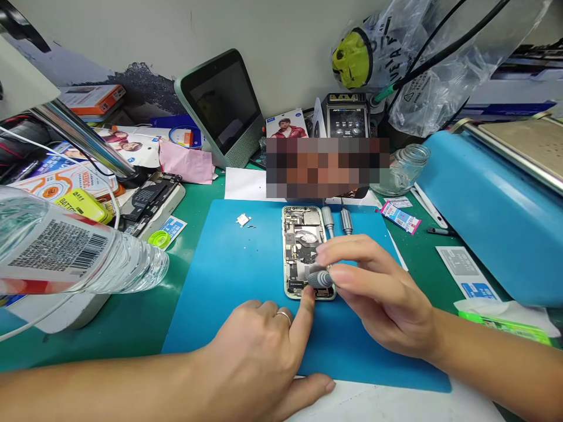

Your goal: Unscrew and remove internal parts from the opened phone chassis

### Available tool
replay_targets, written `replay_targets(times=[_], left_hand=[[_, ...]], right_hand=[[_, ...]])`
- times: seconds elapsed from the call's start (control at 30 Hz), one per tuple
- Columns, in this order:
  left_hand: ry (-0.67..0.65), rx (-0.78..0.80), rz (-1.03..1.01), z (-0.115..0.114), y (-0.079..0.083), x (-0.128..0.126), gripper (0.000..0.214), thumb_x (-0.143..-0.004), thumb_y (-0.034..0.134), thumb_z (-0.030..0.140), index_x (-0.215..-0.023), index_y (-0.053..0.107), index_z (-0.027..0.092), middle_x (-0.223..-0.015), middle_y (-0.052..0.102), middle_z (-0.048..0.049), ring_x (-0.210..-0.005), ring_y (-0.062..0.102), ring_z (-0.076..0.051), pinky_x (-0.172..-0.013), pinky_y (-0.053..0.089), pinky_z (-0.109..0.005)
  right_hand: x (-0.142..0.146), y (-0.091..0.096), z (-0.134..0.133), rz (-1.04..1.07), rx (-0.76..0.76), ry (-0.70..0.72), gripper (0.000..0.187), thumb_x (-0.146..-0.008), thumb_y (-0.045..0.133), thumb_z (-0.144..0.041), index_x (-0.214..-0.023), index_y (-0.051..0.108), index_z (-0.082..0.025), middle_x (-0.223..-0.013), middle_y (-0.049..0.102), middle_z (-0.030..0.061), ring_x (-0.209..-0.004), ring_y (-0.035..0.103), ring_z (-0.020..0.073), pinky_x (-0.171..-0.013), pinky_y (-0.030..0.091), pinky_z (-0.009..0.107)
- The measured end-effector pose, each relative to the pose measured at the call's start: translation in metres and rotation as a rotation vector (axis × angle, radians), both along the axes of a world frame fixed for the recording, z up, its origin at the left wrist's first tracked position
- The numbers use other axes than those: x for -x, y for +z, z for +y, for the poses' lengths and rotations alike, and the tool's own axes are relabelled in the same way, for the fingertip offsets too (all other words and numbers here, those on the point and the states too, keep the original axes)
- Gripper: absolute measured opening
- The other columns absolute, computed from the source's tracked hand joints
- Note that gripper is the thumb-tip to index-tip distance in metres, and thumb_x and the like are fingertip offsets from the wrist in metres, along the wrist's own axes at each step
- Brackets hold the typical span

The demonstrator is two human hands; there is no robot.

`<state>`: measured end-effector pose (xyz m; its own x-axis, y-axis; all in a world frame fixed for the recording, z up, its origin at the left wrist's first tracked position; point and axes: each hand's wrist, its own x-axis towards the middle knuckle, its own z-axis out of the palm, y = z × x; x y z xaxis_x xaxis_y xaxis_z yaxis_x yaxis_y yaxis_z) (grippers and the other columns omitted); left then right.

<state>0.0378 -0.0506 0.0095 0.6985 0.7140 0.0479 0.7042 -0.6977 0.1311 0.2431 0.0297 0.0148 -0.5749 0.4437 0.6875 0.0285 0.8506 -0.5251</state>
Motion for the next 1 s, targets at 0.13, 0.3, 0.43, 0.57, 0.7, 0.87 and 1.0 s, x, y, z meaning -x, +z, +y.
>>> replay_targets(times=[0.13, 0.3, 0.43, 0.57, 0.7, 0.87, 1.0], left_hand=[[-0.001, -0.016, -0.002, -0.0003, 0.0002, -0.0001, 0.076, -0.09, 0.054, 0.067, -0.128, 0.056, 0.0, -0.073, 0.071, -0.0076, -0.059, 0.067, -0.025, -0.048, 0.056, -0.038], [-0.001, -0.039, -0.007, -0.0007, -0.0001, -0.0008, 0.077, -0.09, 0.055, 0.067, -0.127, 0.056, 0.0, -0.071, 0.07, -0.0077, -0.057, 0.066, -0.024, -0.047, 0.056, -0.037], [0.005, -0.044, -0.013, -0.0002, -0.0004, -0.0014, 0.073, -0.089, 0.056, 0.067, -0.121, 0.058, 0.002, -0.071, 0.07, -0.0074, -0.057, 0.066, -0.024, -0.048, 0.055, -0.037], [0.019, -0.035, -0.008, -0.0004, -0.0003, -0.0011, 0.073, -0.089, 0.055, 0.067, -0.124, 0.057, 0.003, -0.071, 0.07, -0.006, -0.055, 0.065, -0.023, -0.047, 0.054, -0.036], [0.014, -0.048, -0.007, -0.0009, -0.0011, -0.0008, 0.071, -0.09, 0.053, 0.068, -0.122, 0.057, 0.004, -0.072, 0.07, -0.0066, -0.055, 0.065, -0.023, -0.047, 0.054, -0.036], [0.006, -0.047, -0.013, -0.0011, -0.0014, -0.0006, 0.068, -0.089, 0.055, 0.067, -0.116, 0.059, 0.005, -0.071, 0.07, -0.007, -0.057, 0.066, -0.024, -0.049, 0.055, -0.037], [0.004, -0.025, -0.007, -0.0016, -0.0005, -0.0007, 0.069, -0.089, 0.056, 0.067, -0.119, 0.059, 0.005, -0.07, 0.07, -0.0063, -0.056, 0.066, -0.024, -0.047, 0.055, -0.037]], right_hand=[[0.0017, 0.0009, 0.0013, 0.003, -0.009, 0.071, 0.05, -0.094, 0.048, 0.002, -0.139, 0.05, -0.018, -0.116, 0.068, 0.011, -0.113, 0.067, 0.0202, -0.101, 0.055, 0.046], [0.0015, 0.0016, -0.0002, 0.002, 0.007, 0.05, 0.048, -0.094, 0.05, 0.001, -0.137, 0.052, -0.02, -0.111, 0.069, 0.0094, -0.106, 0.068, 0.0188, -0.095, 0.057, 0.044], [0.0014, 0.0008, -0.0017, -0.012, 0.001, 0.044, 0.049, -0.093, 0.051, 0.002, -0.136, 0.052, -0.021, -0.11, 0.069, 0.009, -0.105, 0.067, 0.0188, -0.093, 0.057, 0.043], [0.0012, 0.0009, -0.0026, -0.016, 0.018, 0.04, 0.054, -0.088, 0.056, 0.005, -0.134, 0.053, -0.023, -0.111, 0.067, 0.008, -0.104, 0.065, 0.0187, -0.09, 0.057, 0.041], [-0.0004, 0.0023, -0.0031, -0.041, 0.021, 0.026, 0.052, -0.089, 0.056, 0.004, -0.132, 0.053, -0.024, -0.108, 0.065, 0.0071, -0.1, 0.063, 0.0178, -0.086, 0.057, 0.039], [-0.0005, 0.0037, -0.0036, -0.036, 0.025, 0.004, 0.044, -0.095, 0.055, -0.004, -0.133, 0.053, -0.026, -0.103, 0.063, 0.0063, -0.096, 0.062, 0.017, -0.082, 0.058, 0.038], [0.0003, 0.0041, -0.0024, -0.015, -0.029, 0.032, 0.043, -0.095, 0.051, -0.001, -0.134, 0.052, -0.02, -0.115, 0.065, 0.0116, -0.11, 0.064, 0.0199, -0.092, 0.059, 0.044]])
